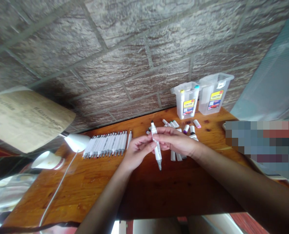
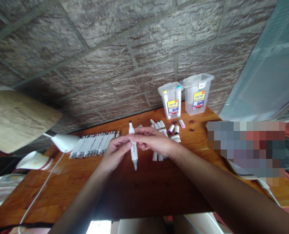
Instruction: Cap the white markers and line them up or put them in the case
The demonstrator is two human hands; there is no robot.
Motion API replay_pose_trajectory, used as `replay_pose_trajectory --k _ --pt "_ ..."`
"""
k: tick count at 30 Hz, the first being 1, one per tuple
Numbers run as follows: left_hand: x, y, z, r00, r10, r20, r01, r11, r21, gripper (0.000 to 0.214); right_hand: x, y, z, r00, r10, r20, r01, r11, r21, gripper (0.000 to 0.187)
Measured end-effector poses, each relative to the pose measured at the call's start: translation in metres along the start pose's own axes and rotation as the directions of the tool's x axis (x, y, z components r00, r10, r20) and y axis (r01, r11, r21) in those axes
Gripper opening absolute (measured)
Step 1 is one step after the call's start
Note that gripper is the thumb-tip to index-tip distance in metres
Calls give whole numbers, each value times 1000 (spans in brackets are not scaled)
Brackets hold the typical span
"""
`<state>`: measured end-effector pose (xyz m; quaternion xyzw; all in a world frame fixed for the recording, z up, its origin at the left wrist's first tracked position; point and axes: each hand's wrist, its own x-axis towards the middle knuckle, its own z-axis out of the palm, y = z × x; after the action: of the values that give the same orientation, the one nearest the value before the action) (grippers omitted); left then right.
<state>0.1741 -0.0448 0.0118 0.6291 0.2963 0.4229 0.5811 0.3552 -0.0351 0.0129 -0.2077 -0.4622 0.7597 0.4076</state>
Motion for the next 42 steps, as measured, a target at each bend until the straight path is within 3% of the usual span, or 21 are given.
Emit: replay_pose_trajectory --k 9,14,17,20,22,25,28,30,32,34,36,38,40,42 --pt "1 5 2 999 15 -28 -13 997 81 35 0 2 -1 1000 6 -5 -6 1000 10 37" --pt "1 3 3 983 156 -99 -120 946 301 31 2 1 -1 998 25 -55 -22 999 40 38" --pt "0 -3 5 933 326 -155 -223 858 463 16 4 -1 -2 990 63 -129 -47 991 123 41" --pt "-1 -5 5 859 492 -145 -316 730 607 39 5 -4 -2 969 124 -216 -78 975 207 40" --pt "-1 -5 3 815 577 -57 -365 587 723 47 5 -4 -2 961 158 -229 -104 968 230 41" --pt "0 -3 -1 774 624 107 -424 385 819 34 5 -1 -2 959 180 -217 -126 963 240 41" --pt "1 -3 -3 748 642 166 -463 326 824 30 6 2 -3 961 221 -169 -180 957 226 42" --pt "0 -4 -2 729 668 148 -472 334 816 28 5 0 -4 954 275 -118 -258 955 145 46" --pt "-1 -3 0 721 690 62 -455 404 793 25 -1 -7 -6 933 351 -81 -355 934 -46 55" --pt "-2 -2 1 727 680 -95 -395 527 753 19 -10 -20 -8 901 432 -47 -426 856 -293 68" --pt "-3 -1 1 744 612 -269 -313 674 669 12 -19 -34 -9 880 471 63 -402 808 -431 69" --pt "-3 0 0 765 514 -388 -260 798 544 15 -23 -44 -10 945 308 113 -253 902 -349 57" --pt "-1 3 1 809 413 -418 -235 880 413 24 -21 -46 -10 997 77 17 -73 982 -172 43" --pt "0 6 3 871 323 -371 -210 926 314 32 -16 -41 -9 990 -61 -124 54 997 -60 35"
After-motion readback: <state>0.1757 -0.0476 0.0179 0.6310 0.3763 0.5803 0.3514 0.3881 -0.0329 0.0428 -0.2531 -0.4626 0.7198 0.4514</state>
